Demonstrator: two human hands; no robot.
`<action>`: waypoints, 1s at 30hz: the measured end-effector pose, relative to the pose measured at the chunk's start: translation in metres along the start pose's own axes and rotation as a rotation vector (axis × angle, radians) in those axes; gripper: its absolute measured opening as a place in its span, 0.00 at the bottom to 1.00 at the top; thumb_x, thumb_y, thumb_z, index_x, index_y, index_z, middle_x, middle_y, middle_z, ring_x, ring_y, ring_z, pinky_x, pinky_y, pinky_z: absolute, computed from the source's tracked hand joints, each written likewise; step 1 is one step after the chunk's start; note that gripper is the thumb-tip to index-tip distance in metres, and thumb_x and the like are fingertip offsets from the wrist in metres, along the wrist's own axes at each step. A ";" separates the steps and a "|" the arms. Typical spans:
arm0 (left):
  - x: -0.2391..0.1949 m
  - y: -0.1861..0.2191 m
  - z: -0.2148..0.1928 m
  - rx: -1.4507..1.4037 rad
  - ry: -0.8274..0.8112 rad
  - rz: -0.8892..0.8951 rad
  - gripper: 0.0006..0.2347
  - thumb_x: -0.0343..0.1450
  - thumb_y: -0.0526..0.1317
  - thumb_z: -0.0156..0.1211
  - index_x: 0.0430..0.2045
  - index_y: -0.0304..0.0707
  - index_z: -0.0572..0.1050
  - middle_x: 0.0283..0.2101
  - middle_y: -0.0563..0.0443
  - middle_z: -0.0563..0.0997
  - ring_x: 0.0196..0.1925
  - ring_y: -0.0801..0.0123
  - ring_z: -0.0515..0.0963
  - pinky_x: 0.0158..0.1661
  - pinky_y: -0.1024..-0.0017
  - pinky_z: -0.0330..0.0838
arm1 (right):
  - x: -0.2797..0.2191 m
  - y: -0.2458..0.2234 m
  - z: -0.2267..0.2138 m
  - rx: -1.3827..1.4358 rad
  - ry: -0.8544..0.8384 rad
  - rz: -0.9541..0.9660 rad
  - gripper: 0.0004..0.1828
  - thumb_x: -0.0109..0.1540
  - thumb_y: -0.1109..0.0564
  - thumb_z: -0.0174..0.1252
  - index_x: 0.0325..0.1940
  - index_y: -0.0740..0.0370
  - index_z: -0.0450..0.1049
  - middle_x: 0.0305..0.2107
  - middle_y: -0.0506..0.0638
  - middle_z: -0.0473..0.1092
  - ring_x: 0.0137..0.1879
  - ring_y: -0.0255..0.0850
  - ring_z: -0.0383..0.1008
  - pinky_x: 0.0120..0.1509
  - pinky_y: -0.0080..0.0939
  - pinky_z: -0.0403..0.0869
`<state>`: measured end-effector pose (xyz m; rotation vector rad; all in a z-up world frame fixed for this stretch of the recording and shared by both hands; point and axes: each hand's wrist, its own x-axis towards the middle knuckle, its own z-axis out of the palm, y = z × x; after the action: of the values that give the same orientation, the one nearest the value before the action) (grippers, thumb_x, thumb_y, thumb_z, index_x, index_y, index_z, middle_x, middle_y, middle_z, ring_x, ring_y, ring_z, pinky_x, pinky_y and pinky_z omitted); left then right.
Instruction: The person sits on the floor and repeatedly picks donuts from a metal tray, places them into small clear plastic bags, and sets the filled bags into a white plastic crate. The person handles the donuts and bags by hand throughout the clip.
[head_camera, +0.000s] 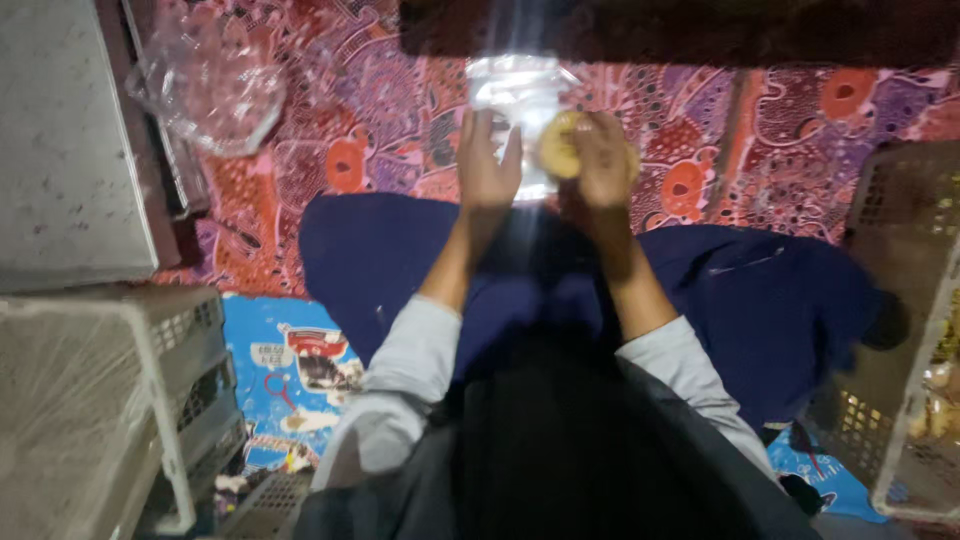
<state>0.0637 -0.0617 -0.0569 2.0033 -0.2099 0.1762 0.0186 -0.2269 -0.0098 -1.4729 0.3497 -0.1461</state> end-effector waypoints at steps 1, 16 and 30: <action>0.026 -0.015 0.034 0.027 -0.022 -0.050 0.11 0.72 0.36 0.63 0.44 0.30 0.72 0.45 0.36 0.76 0.42 0.48 0.78 0.44 0.58 0.74 | 0.002 -0.002 -0.016 -0.030 0.092 -0.014 0.17 0.72 0.51 0.51 0.58 0.67 0.70 0.43 0.54 0.74 0.47 0.39 0.77 0.50 0.39 0.78; 0.097 -0.034 0.095 0.012 -0.248 -0.111 0.05 0.71 0.38 0.59 0.32 0.36 0.77 0.35 0.39 0.84 0.40 0.48 0.85 0.42 0.59 0.77 | 0.070 -0.022 -0.044 -1.047 0.068 -0.744 0.20 0.63 0.58 0.61 0.57 0.66 0.70 0.58 0.67 0.68 0.64 0.64 0.66 0.69 0.60 0.65; 0.067 0.129 -0.009 -0.104 0.108 0.057 0.02 0.72 0.31 0.60 0.35 0.36 0.77 0.36 0.46 0.84 0.37 0.64 0.88 0.39 0.71 0.82 | -0.002 -0.165 0.010 -0.831 -0.053 -0.471 0.12 0.67 0.62 0.57 0.54 0.57 0.76 0.51 0.54 0.77 0.61 0.47 0.79 0.85 0.67 0.52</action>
<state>0.0996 -0.1129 0.0751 1.8799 -0.2035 0.3035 0.0391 -0.2329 0.1540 -2.3651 -0.0064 -0.3667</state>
